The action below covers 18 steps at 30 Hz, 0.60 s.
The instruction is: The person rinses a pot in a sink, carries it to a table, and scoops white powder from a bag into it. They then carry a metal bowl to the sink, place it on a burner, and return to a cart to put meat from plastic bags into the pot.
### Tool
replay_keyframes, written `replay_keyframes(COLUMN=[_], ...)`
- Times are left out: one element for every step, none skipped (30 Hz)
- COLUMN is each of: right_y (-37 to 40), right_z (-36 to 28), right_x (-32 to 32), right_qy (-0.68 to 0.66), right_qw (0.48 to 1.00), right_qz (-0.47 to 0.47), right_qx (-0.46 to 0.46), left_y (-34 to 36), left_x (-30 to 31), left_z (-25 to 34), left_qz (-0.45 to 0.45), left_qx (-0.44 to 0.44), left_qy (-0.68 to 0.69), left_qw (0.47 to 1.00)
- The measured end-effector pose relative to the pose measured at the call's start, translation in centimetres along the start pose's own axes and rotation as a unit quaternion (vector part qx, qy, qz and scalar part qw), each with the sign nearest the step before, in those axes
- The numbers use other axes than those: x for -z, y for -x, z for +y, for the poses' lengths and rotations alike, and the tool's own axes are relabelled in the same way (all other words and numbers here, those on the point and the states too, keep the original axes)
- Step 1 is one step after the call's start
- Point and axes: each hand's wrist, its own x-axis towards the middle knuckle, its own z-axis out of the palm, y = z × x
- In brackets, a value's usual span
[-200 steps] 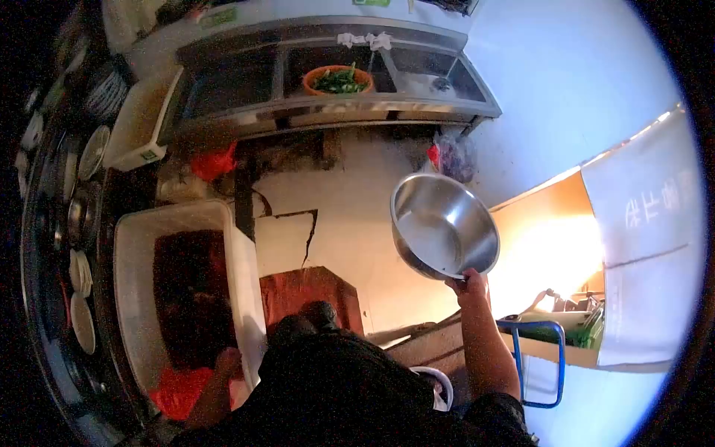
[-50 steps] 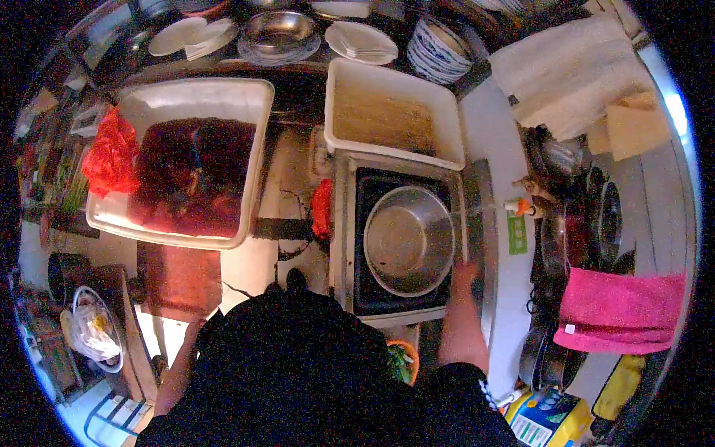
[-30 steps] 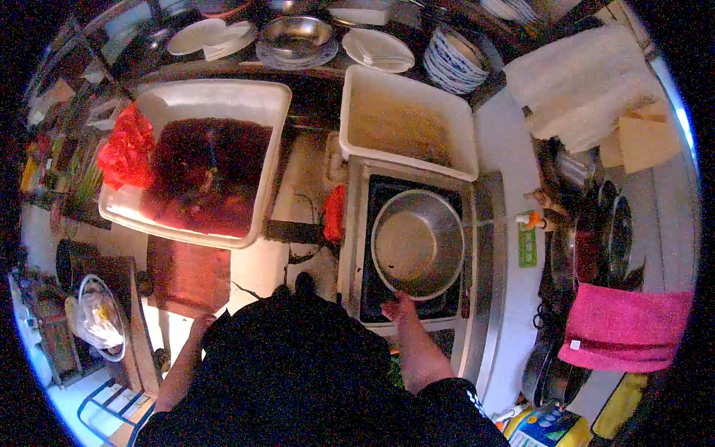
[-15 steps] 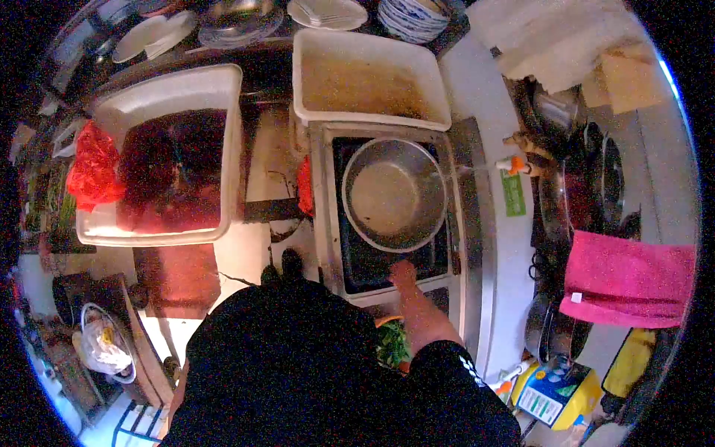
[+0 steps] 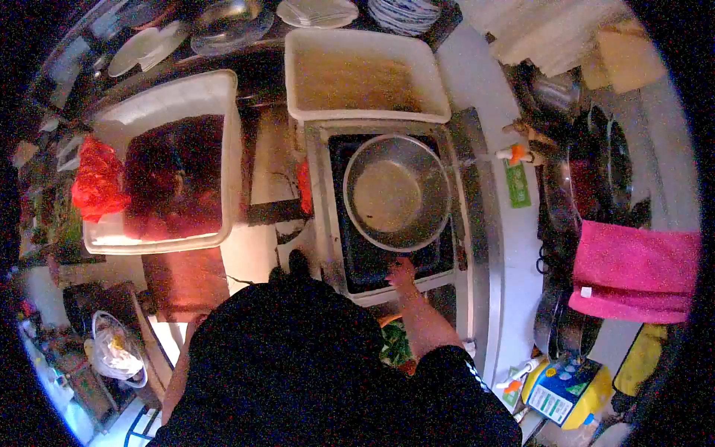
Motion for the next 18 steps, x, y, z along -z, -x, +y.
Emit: replay_keyframes(right_y=[1.5, 2.8, 3.2, 3.6, 3.5, 3.4, 2.8, 2.2, 1.7, 0.8, -0.8, -2.9, -9.1, -3.9, -0.9, 0.2, 1.0, 1.9], right_z=[-1.4, -2.6, -3.0, -3.4, -3.5, -3.5, -2.7, -2.1, -1.3, 0.0, 1.6, 3.7, 8.9, 4.5, 1.0, -0.5, -1.6, -2.9], right_x=[-2.3, -4.3, -5.4, -6.3, -6.6, -6.9, -6.5, -6.2, -6.1, -5.4, -4.2, -2.6, 2.2, -2.4, -6.7, -8.5, -10.1, -11.6], right_qy=[0.049, 0.099, 0.1, 0.062, 0.025, 0.021, 0.032, 0.048, 0.069, 0.081, 0.08, 0.063, -0.074, 0.062, 0.152, 0.207, 0.262, 0.318], right_qw=[0.999, 0.994, 0.994, 0.998, 1.0, 1.0, 0.999, 0.998, 0.997, 0.996, 0.995, 0.992, 0.912, 0.994, 0.985, 0.975, 0.961, 0.944], right_qz=[0.022, 0.044, 0.04, 0.014, -0.012, -0.015, -0.019, -0.021, -0.021, -0.03, -0.056, -0.106, -0.399, -0.08, -0.01, -0.024, -0.037, -0.044], right_qx=[0.004, 0.009, 0.009, 0.002, -0.006, -0.013, -0.015, -0.018, -0.022, -0.024, -0.019, -0.005, 0.062, -0.039, -0.08, -0.078, -0.077, -0.077], left_y=[-0.1, -0.2, -0.2, -0.3, -0.3, 0.0, 0.4, 0.8, 1.2, 1.8, 2.4, 4.4, 4.6, 5.1, 5.9, 6.2, 7.1, 7.4], left_x=[0.0, 0.1, 0.1, -0.1, -0.3, -0.3, -0.3, -0.2, -0.3, -0.5, -0.7, 1.7, 1.7, 1.4, 1.1, 0.8, 1.4, 0.6], left_z=[1.0, 1.7, 1.5, 0.6, -0.2, -1.1, -1.9, -2.7, -3.6, -4.6, -5.2, 4.3, 4.6, 3.8, 2.8, 1.1, 3.2, 0.9], left_qz=[-0.008, -0.015, -0.011, -0.009, -0.008, -0.005, -0.01, -0.013, -0.006, 0.006, 0.02, -0.021, -0.01, 0.004, 0.02, 0.01, 0.021, 0.028], left_qx=[-0.034, -0.068, -0.068, -0.06, -0.052, -0.051, -0.003, 0.044, 0.046, 0.048, 0.052, 0.075, 0.087, 0.11, 0.137, 0.138, 0.146, 0.155], left_qy=[0.01, 0.02, 0.02, 0.021, 0.022, 0.023, 0.05, 0.078, 0.082, 0.082, 0.083, -0.049, -0.042, -0.048, -0.051, -0.006, -0.037, 0.008], left_qw=[0.999, 0.997, 0.997, 0.998, 0.998, 0.998, 0.999, 0.996, 0.996, 0.995, 0.995, 0.996, 0.995, 0.993, 0.989, 0.99, 0.988, 0.987])
